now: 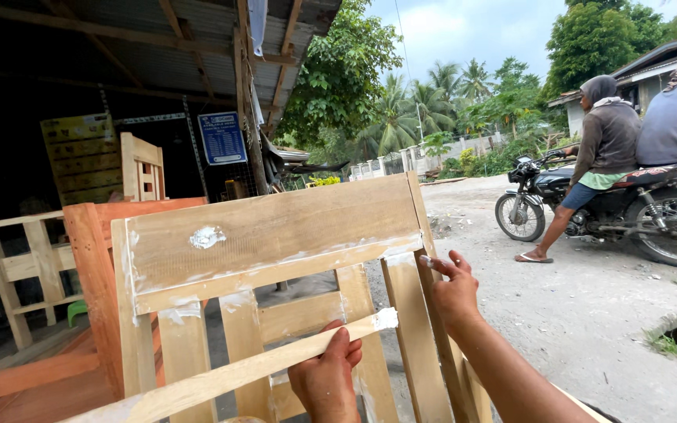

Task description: The person applies white wood glue to the joints and edges of a wooden chair frame using a small wooden stick. They repeatedly dip the stick into a yellow glue container and spread the adhesive along the chair's backrest and seat frame.

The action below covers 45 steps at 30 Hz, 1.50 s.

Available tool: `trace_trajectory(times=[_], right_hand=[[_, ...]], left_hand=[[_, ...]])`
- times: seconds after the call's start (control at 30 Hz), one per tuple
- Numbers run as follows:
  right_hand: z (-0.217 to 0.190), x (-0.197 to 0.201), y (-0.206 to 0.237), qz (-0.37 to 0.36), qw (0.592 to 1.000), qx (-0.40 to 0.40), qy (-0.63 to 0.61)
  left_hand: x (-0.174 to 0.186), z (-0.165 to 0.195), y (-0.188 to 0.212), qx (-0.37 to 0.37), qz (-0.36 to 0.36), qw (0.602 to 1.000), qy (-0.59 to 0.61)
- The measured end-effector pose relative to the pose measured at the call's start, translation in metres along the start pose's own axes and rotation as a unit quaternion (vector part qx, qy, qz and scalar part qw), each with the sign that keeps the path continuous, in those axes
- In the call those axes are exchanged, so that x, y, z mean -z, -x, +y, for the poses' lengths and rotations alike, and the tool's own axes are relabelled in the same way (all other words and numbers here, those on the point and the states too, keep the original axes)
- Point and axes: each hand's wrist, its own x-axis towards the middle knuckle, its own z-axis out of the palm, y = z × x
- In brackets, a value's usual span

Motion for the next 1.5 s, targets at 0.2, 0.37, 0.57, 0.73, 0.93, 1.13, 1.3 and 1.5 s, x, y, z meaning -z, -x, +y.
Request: trace_trajectory(times=[0.2, 0.37, 0.57, 0.73, 0.93, 1.13, 1.3, 1.5], right_hand=[[-0.004, -0.011, -0.004, -0.055, 0.996, -0.034, -0.056], [-0.024, -0.007, 0.005, -0.042, 0.995, -0.012, 0.092], [-0.039, -0.003, 0.028, 0.003, 0.976, 0.041, 0.213], [-0.004, -0.003, 0.051, 0.002, 0.989, 0.116, 0.090], [0.035, 0.001, 0.086, -0.067, 0.988, -0.053, -0.130], [0.001, 0.018, 0.113, -0.169, 0.881, -0.323, -0.302], [-0.036, 0.022, 0.130, -0.226, 0.807, -0.375, -0.396], [-0.054, 0.016, 0.139, -0.202, 0.723, -0.405, -0.523]], left_hand=[[0.001, 0.003, 0.000, 0.000, 0.002, 1.000, -0.012], [0.001, 0.005, 0.001, 0.006, 0.001, 1.000, -0.001], [0.000, 0.004, 0.003, 0.005, -0.004, 1.000, 0.009], [0.000, 0.003, 0.003, -0.007, -0.010, 1.000, 0.016], [0.001, 0.002, 0.004, -0.011, -0.032, 0.997, 0.064], [0.003, 0.003, 0.010, -0.022, -0.053, 0.994, 0.089], [0.003, 0.005, 0.018, -0.012, -0.043, 0.995, 0.088], [0.006, 0.005, 0.018, 0.012, -0.028, 0.993, 0.113]])
